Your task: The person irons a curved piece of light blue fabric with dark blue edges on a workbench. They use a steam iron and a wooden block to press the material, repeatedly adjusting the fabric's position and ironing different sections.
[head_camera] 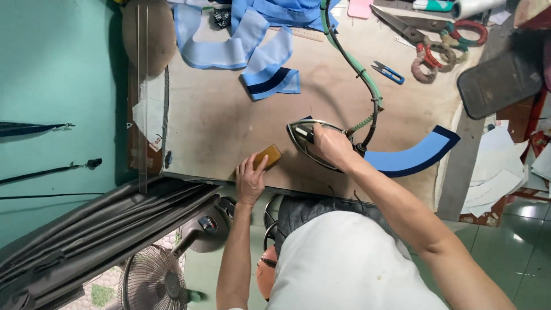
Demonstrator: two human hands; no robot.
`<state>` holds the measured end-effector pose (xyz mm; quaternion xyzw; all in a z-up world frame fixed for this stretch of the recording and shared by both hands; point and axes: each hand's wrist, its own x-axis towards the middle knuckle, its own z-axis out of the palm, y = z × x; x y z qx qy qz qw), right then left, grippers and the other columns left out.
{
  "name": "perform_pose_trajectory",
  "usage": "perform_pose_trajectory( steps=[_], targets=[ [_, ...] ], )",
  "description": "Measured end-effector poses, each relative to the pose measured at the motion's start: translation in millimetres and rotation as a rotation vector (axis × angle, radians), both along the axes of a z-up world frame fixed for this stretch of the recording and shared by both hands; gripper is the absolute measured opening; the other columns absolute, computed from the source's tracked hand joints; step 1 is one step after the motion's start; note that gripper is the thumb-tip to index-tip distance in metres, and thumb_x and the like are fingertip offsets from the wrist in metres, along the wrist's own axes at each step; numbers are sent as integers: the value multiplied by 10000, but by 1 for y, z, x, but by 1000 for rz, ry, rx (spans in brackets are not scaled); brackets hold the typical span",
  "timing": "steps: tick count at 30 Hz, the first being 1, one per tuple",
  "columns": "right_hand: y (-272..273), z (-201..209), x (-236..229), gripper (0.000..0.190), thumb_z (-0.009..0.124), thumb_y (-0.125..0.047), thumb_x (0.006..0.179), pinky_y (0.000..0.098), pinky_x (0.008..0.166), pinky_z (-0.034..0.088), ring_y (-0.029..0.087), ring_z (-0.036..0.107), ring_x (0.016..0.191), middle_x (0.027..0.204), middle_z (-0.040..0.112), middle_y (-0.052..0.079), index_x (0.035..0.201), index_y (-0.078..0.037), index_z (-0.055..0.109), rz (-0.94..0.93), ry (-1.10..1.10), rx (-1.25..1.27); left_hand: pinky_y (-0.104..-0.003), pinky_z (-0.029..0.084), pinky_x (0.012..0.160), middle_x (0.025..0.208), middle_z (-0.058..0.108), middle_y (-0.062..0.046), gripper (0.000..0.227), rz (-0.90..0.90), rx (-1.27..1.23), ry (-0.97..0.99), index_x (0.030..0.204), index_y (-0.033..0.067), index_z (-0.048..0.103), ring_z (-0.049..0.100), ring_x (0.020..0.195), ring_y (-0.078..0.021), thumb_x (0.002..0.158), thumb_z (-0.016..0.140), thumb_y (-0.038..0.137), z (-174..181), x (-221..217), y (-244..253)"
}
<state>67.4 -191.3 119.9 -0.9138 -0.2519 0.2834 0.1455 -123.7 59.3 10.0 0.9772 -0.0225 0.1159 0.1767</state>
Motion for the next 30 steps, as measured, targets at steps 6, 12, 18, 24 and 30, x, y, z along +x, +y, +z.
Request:
perform_pose_trajectory(
  steps=[6,12,18,24,30],
  targets=[
    [22,-13,32,365,683,-344,867,593,692,582,439,718,811,819,679,212,1005,-49,518,-128,-11,31,-467,417,951,1386,537,-112,505,-14,3,-8,1439,307,551,537,1206,-321,942,559,211,-1,1,1],
    [25,-1,34,302,604,-296,924,592,734,577,453,711,851,840,671,239,1038,-25,535,-159,-42,2,-471,423,945,1391,527,-125,513,-21,0,17,1458,302,531,532,1215,-334,954,543,207,-6,-5,1],
    [15,-5,23,397,686,-364,882,609,822,563,465,692,980,976,695,272,1070,-34,572,-214,152,-50,-474,411,971,1400,527,-117,485,-7,-43,16,1460,302,531,521,1221,-332,986,501,201,2,-1,1],
    [13,-13,15,399,685,-353,886,601,845,566,436,688,1027,1036,702,246,1123,-56,566,-232,212,-98,-472,416,966,1401,523,-122,502,-11,-13,3,1473,307,521,523,1207,-330,982,504,204,-2,-3,0],
    [9,-2,-1,410,682,-365,877,602,841,569,434,693,1022,1044,705,234,1127,-63,563,-216,219,-159,-460,420,950,1395,524,-125,505,-12,-12,-1,1486,306,505,536,1195,-322,996,485,188,2,-1,1]
  ],
)
